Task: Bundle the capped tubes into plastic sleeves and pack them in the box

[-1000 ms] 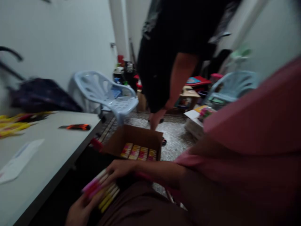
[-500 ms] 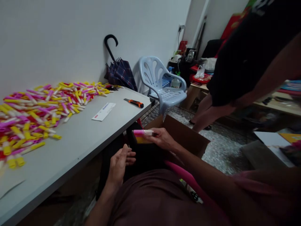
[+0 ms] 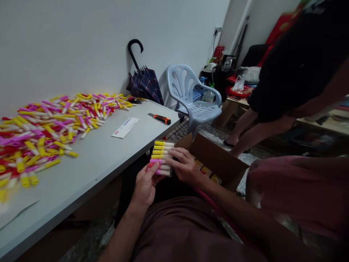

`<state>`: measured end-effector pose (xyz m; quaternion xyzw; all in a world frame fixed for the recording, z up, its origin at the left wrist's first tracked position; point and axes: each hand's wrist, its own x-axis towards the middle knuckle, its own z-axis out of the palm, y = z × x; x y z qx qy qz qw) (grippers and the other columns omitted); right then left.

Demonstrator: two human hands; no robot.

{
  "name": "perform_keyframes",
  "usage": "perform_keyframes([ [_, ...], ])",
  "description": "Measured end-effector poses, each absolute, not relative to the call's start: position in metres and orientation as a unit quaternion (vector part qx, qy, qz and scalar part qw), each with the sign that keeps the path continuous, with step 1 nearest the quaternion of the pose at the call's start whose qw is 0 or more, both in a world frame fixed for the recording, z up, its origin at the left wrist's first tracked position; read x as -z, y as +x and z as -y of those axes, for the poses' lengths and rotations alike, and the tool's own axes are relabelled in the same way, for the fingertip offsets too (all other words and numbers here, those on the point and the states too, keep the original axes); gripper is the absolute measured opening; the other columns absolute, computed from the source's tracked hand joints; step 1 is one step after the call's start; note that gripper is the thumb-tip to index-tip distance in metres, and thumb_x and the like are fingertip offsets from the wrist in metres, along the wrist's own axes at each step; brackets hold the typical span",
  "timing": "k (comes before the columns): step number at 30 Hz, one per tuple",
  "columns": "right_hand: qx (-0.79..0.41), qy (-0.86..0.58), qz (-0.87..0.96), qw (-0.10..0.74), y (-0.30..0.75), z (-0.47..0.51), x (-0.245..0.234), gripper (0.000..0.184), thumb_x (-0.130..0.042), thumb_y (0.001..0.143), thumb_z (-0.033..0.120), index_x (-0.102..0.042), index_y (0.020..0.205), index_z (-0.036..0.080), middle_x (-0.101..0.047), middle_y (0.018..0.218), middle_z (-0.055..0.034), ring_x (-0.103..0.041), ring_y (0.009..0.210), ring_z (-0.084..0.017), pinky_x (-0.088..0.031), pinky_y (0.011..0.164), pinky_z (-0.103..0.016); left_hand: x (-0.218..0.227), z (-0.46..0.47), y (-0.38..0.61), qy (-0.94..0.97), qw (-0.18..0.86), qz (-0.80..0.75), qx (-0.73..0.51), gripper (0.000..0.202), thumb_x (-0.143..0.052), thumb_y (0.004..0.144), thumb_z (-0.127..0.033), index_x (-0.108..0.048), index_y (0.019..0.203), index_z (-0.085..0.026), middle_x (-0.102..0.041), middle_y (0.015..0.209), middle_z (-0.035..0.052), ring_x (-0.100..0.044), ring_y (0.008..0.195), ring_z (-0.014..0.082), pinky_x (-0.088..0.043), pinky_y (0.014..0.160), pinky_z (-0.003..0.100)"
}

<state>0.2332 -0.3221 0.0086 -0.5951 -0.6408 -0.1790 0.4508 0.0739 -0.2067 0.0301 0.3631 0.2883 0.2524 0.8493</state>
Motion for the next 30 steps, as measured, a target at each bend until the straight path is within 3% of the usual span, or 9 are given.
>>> perform_keyframes([
  [2, 0.089, -0.625, 0.574, 0.522, 0.236, 0.326, -0.01, 0.041, -0.058, 0.099, 0.017, -0.068, 0.137, 0.028, -0.069, 0.138, -0.0107, -0.061, 0.132, -0.026, -0.051, 0.112, -0.048, -0.026, 0.203, 0.073, 0.36, 0.843, -0.286, -0.279, 0.049, -0.097, 0.069, -0.034, -0.075, 0.108, -0.015, -0.078, 0.102, 0.0046, -0.073, 0.08, 0.0138, -0.066, 0.069, 0.025],
  [5, -0.157, -0.646, 0.412, 0.624, 0.241, 0.328, -0.011, 0.036, -0.066, 0.099, 0.038, -0.07, 0.13, 0.021, -0.076, 0.111, -0.0099, -0.073, 0.099, -0.022, -0.06, 0.088, -0.037, -0.022, 0.199, 0.073, 0.363, 0.835, -0.288, -0.298, 0.049, -0.097, 0.068, -0.035, -0.073, 0.108, -0.017, -0.078, 0.105, 0.0038, -0.073, 0.084, 0.0147, -0.066, 0.069, 0.026],
  [7, -0.323, -0.611, 0.308, 0.653, 0.242, 0.326, -0.013, 0.042, -0.072, 0.094, 0.051, -0.073, 0.12, 0.018, -0.076, 0.099, -0.0087, -0.073, 0.083, -0.019, -0.059, 0.073, -0.031, -0.019, 0.198, 0.074, 0.369, 0.831, -0.288, -0.299, 0.048, -0.097, 0.069, -0.034, -0.073, 0.107, -0.017, -0.077, 0.104, 0.0025, -0.073, 0.085, 0.0139, -0.065, 0.071, 0.025],
  [9, -0.417, -0.569, 0.258, 0.66, 0.239, 0.323, -0.014, 0.046, -0.078, 0.088, 0.055, -0.075, 0.113, 0.016, -0.076, 0.098, -0.0097, -0.072, 0.08, -0.017, -0.057, 0.069, -0.027, -0.016, 0.2, 0.075, 0.379, 0.83, -0.285, -0.295, 0.047, -0.096, 0.069, -0.034, -0.072, 0.106, -0.017, -0.077, 0.104, 0.0014, -0.073, 0.085, 0.0132, -0.064, 0.073, 0.024],
  [16, -0.425, -0.547, 0.264, 0.671, 0.227, 0.315, -0.013, 0.04, -0.086, 0.079, 0.048, -0.079, 0.1, 0.015, -0.076, 0.099, -0.0064, -0.067, 0.079, -0.014, -0.054, 0.07, -0.024, -0.005, 0.21, 0.08, 0.396, 0.83, -0.28, -0.276, 0.047, -0.095, 0.071, -0.034, -0.072, 0.108, -0.018, -0.077, 0.112, 0.0034, -0.075, 0.097, 0.0163, -0.063, 0.085, 0.028],
  [23, -0.422, -0.528, 0.263, 0.689, 0.235, 0.316, 0.006, 0.047, -0.092, 0.07, 0.05, -0.076, 0.096, 0.014, -0.074, 0.087, -0.0024, -0.065, 0.076, -0.014, -0.052, 0.071, -0.026, 0.008, 0.212, 0.081, 0.415, 0.817, -0.307, -0.256, 0.045, -0.095, 0.069, -0.028, -0.075, 0.108, -0.018, -0.078, 0.114, 0.0036, -0.074, 0.102, 0.0168, -0.065, 0.087, 0.027],
  [30, -0.454, -0.487, 0.261, 0.699, 0.248, 0.319, 0.011, 0.046, -0.094, 0.067, 0.045, -0.075, 0.098, 0.016, -0.076, 0.09, -0.0011, -0.068, 0.077, -0.014, -0.054, 0.074, -0.026, 0.015, 0.207, 0.086, 0.456, 0.795, -0.321, -0.238, 0.044, -0.097, 0.065, -0.027, -0.077, 0.104, -0.018, -0.079, 0.109, 0.0018, -0.074, 0.098, 0.0142, -0.063, 0.086, 0.022],
])
